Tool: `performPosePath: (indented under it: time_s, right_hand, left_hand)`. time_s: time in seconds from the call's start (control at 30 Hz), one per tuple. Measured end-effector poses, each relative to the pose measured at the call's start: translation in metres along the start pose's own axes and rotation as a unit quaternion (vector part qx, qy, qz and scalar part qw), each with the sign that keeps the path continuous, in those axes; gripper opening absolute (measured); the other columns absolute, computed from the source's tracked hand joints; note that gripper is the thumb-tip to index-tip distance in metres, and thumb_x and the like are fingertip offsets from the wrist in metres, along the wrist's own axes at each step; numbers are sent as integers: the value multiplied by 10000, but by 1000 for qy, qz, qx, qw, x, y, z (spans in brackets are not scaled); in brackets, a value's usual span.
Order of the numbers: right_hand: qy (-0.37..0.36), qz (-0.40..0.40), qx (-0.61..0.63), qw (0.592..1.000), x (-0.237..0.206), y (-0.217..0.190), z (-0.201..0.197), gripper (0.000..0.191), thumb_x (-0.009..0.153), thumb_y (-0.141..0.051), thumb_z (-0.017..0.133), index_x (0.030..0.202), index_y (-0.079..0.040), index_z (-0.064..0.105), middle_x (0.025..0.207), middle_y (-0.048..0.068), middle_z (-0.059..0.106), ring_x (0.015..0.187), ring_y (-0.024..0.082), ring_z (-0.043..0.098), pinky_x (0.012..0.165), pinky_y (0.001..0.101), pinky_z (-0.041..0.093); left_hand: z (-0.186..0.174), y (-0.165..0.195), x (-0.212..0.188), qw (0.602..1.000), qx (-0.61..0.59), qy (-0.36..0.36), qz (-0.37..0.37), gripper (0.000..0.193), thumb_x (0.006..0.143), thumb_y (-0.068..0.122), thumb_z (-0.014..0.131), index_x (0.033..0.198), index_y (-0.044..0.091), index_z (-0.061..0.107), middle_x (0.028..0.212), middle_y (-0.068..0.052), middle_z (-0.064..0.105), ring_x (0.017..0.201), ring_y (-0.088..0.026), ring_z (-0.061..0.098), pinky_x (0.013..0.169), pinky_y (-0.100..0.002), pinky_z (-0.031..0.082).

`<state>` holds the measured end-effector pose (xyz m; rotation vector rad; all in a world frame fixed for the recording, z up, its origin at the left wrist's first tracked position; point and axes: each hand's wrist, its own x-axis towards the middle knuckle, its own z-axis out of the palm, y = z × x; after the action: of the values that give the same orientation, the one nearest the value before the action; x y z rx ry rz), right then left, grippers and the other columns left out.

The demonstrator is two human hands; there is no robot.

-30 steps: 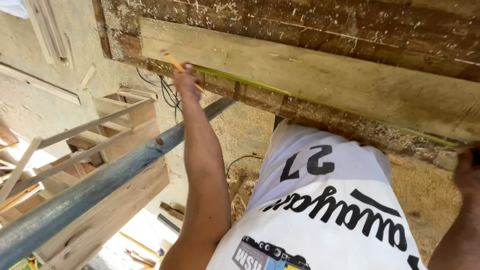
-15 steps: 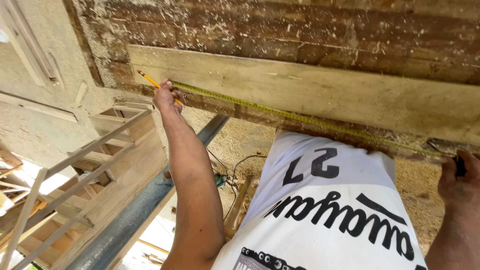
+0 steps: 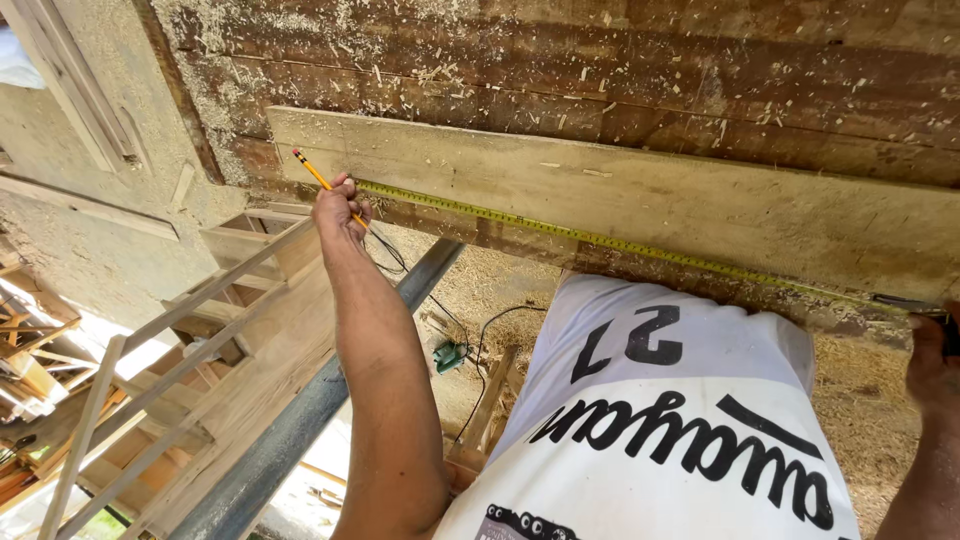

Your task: The person measures a long wooden plank with a tape measure and a steel ruler, using a pencil to mark measurement lines along its surface. They reposition the ruler and tape repeatedly to mark multiple points and lines along the plank.

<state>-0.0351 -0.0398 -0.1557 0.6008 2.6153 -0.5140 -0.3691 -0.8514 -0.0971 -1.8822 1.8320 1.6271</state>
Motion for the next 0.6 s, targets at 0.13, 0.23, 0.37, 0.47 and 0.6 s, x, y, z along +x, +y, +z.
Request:
performPosePath:
  time_s: [0.13,0.23,0.37,0.47,0.6]
  right_hand:
    - [12,-48,28,998,11,6,2,339,1194,-305,453,1311,-33,619,1015,109,651,833,238,616,757,360,502]
    - [-11,12,33,999,16,6,5,334,1180,-293,475,1317,-27,623,990,121,690,800,248,643,698,376,504]
    - [3,-15,131,991,20,0,-2,248,1159,-219,543,1269,-7,608,962,119,638,813,233,611,750,358,516]
    - [65,-86,95,990,23,-13,-25,97,1079,-122,660,1152,-58,656,1007,114,635,870,256,612,803,382,518]
    - [110,-127,-28,985,21,-26,-72,91,976,-138,779,1045,-113,725,1142,64,714,1089,295,632,991,442,513]
  left_hand:
    - [2,3,-5,1000,18,3,-2,320,934,-7,592,1224,119,645,775,-35,660,458,-53,433,477,-290,480]
    - [8,4,-6,1000,0,6,-17,301,945,-17,567,1213,104,631,776,-54,675,466,-72,450,478,-299,487]
    - [11,1,-9,1000,-15,-1,-15,292,959,-19,557,1195,134,634,740,-2,599,475,-62,444,478,-293,484]
    - [11,-1,-8,1000,0,7,-9,280,962,-11,531,1157,161,636,723,15,579,475,-60,404,494,-289,461]
    - [1,-4,-6,996,29,-71,-44,130,1016,66,583,1030,192,608,720,67,512,510,-59,368,622,-295,486]
